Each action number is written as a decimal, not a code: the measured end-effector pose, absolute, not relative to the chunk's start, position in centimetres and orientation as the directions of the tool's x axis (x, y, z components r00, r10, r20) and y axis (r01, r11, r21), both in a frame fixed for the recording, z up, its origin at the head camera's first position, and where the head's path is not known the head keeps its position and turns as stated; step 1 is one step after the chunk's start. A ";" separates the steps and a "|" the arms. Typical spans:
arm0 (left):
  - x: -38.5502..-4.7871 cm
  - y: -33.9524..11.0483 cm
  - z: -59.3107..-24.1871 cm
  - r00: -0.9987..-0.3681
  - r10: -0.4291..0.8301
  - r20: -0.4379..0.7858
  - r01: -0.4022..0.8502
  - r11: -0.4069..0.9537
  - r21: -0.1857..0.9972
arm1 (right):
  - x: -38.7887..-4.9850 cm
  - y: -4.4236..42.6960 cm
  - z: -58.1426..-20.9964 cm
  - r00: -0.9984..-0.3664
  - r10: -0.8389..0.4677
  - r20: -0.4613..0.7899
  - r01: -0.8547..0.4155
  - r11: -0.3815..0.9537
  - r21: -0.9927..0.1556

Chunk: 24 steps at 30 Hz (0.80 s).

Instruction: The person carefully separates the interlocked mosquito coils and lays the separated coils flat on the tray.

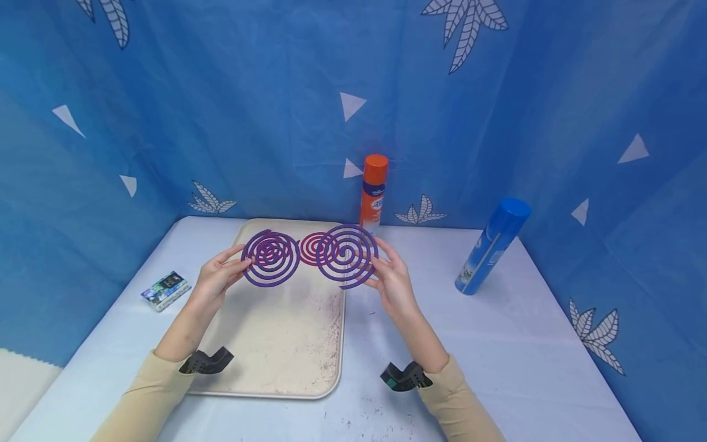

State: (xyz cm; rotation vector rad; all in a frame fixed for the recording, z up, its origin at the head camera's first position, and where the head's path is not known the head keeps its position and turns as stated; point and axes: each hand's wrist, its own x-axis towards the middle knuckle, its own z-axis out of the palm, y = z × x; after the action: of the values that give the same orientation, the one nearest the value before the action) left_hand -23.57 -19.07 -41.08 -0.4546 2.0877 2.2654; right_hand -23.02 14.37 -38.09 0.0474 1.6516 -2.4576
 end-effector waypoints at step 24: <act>-24.9 -25.0 -47.5 -0.965 -0.163 -0.205 -0.249 0.331 0.910 | -24.0 11.5 -42.8 -0.962 -0.154 -0.225 0.261 -0.288 -0.921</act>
State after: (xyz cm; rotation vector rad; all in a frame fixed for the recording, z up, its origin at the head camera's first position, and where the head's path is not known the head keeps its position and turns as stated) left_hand -24.92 -25.00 -47.46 -0.3882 2.4991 1.7317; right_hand -24.02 11.48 -42.78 0.1343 1.6926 -2.3287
